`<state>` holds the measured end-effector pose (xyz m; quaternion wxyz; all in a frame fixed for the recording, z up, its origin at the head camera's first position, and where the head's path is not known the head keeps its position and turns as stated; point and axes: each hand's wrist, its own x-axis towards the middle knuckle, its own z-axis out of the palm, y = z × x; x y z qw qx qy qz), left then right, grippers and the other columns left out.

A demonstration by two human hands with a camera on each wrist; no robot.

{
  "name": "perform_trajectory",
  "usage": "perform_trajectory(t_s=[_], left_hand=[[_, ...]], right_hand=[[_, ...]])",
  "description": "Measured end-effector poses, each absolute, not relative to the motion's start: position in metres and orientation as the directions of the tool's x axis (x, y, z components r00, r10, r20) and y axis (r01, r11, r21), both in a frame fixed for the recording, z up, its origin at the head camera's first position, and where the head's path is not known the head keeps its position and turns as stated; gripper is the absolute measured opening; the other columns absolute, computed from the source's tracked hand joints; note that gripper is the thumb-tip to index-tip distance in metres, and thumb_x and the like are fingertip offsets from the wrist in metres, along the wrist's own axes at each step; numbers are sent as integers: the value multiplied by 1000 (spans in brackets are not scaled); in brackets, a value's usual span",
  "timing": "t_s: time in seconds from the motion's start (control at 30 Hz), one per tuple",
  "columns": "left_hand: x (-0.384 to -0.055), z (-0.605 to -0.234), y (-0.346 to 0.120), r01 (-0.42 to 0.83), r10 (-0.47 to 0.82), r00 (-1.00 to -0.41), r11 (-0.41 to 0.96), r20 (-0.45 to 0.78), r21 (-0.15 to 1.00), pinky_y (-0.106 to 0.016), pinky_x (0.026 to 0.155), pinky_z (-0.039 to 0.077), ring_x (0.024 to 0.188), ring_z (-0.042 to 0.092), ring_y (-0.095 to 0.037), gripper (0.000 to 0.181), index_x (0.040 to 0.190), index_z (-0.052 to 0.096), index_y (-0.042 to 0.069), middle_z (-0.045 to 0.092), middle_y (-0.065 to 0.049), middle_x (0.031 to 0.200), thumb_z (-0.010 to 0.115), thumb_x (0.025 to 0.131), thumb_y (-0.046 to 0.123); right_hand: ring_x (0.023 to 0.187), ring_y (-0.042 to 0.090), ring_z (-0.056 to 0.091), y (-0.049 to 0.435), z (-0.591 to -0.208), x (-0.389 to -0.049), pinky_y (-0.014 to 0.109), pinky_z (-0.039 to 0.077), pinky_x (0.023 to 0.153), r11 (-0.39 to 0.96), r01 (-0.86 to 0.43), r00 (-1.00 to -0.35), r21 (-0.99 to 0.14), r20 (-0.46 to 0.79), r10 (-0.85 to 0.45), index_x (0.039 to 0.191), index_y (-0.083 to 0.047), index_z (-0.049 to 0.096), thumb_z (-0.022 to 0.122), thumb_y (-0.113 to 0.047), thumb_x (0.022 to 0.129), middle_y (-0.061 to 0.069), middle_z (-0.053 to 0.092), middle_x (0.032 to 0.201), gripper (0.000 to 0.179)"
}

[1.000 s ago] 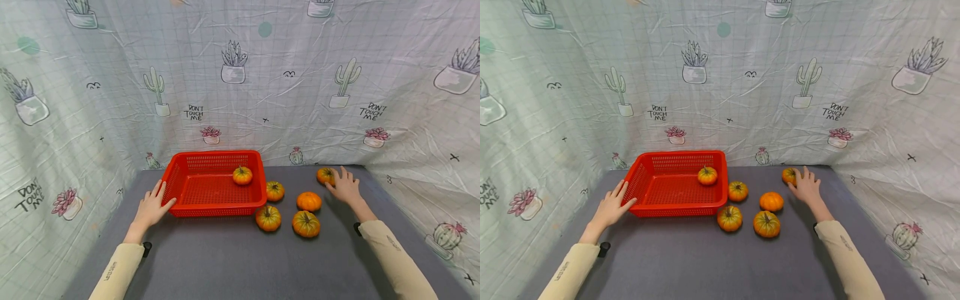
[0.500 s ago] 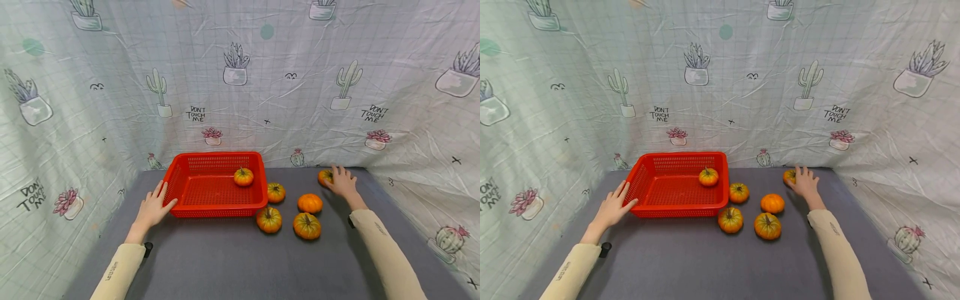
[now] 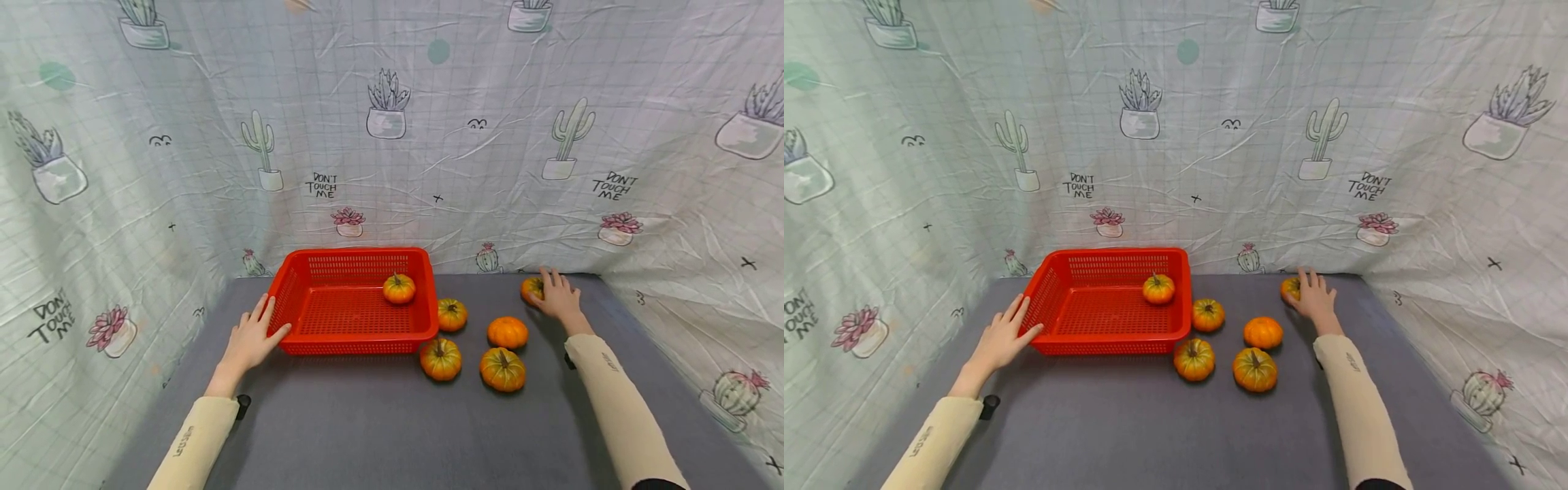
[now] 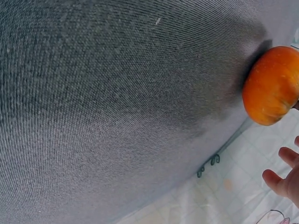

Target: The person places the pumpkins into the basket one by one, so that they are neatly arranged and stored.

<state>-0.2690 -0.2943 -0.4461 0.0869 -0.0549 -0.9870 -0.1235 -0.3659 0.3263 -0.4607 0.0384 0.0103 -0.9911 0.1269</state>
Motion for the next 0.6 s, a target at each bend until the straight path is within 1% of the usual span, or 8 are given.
perform_trajectory(t_s=[0.1, 0.33, 0.6], left_hand=[[-269, -445, -293, 133, 91, -979, 963, 182, 236, -58, 82, 33, 111, 34, -41, 79, 143, 15, 5, 14, -18, 148, 40, 86, 54], [-268, -443, -291, 134, 92, -979, 962, 180, 239, -59, 83, 33, 111, 33, -41, 83, 143, 15, 4, 15, -18, 148, 35, 85, 60], [-268, -443, -292, 133, 90, -979, 962, 182, 238, -59, 84, 33, 111, 34, -41, 83, 143, 15, 5, 15, -19, 148, 35, 85, 60]], right_hand=[[126, 52, 11, 327, -464, -367, 71, 14, 90, 967, -25, -997, -252, 72, -7, 142, -6, 7, 49, -36, 89, 33, 8, 142, 74], [127, 53, 8, 332, -472, -368, 74, 12, 89, 969, -21, -999, -245, 50, -9, 144, -16, -1, 47, -40, 89, 31, 2, 144, 77], [128, 53, 7, 331, -472, -369, 75, 12, 89, 973, -21, -1000, -229, 6, -20, 144, -19, -3, 46, -42, 89, 30, -1, 145, 77]])
